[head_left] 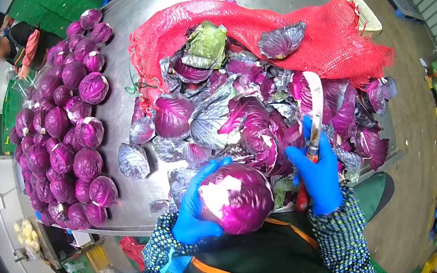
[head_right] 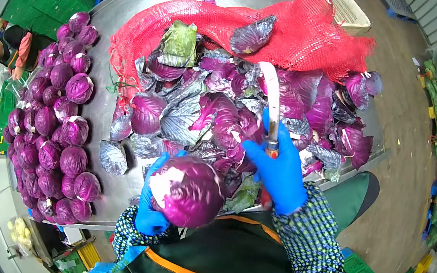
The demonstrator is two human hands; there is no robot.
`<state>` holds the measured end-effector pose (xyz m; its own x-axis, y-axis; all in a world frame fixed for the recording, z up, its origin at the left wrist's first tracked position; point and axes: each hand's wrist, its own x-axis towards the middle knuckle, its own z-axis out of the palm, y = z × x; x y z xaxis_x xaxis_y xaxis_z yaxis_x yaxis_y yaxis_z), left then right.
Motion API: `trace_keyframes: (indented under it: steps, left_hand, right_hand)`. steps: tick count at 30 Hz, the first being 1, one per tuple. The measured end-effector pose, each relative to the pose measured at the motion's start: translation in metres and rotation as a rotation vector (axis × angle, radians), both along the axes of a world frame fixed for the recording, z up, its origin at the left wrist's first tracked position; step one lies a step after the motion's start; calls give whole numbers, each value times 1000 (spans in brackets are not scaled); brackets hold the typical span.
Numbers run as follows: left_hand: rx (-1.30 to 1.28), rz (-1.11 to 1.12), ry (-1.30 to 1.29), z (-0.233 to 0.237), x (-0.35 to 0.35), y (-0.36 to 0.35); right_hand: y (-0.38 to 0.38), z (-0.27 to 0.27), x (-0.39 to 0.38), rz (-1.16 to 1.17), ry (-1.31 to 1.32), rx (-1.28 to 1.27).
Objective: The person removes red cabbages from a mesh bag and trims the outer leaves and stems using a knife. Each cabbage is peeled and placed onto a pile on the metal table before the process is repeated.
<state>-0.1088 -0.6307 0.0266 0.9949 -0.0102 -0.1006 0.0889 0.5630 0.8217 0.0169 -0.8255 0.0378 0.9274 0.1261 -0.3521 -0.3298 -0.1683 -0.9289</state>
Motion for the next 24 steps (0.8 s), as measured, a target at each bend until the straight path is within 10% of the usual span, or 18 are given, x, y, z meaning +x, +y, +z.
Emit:
trace_keyframes:
  steps: [3,4,8,10,15,20,22,24]
  left_hand:
    - [-12,-11,-30,24,19,-7]
    - [80,36,43,32,19,-12]
    - [340,160,52,21,15,-22]
    - [498,160,77,23,11,-18]
    - [702,171,128,29,9,-13]
    - [437,184,204,33,10,-19]
    - [802,155,52,23,5,-14]
    - [800,140,108,22,3,-16]
  right_hand:
    - [6,25,-15,185,358,497]
    - [2,52,-15,438,397,255]
    - [8,22,-27,445,-125,285]
    - [0,24,-21,565,-632,-148]
    - [-3,36,-16,888,-856,-469]
    - [4,20,-19,725,-645,-347]
    - [6,6,-9,310,-535,-128]
    - [5,23,-12,389,-370,-114]
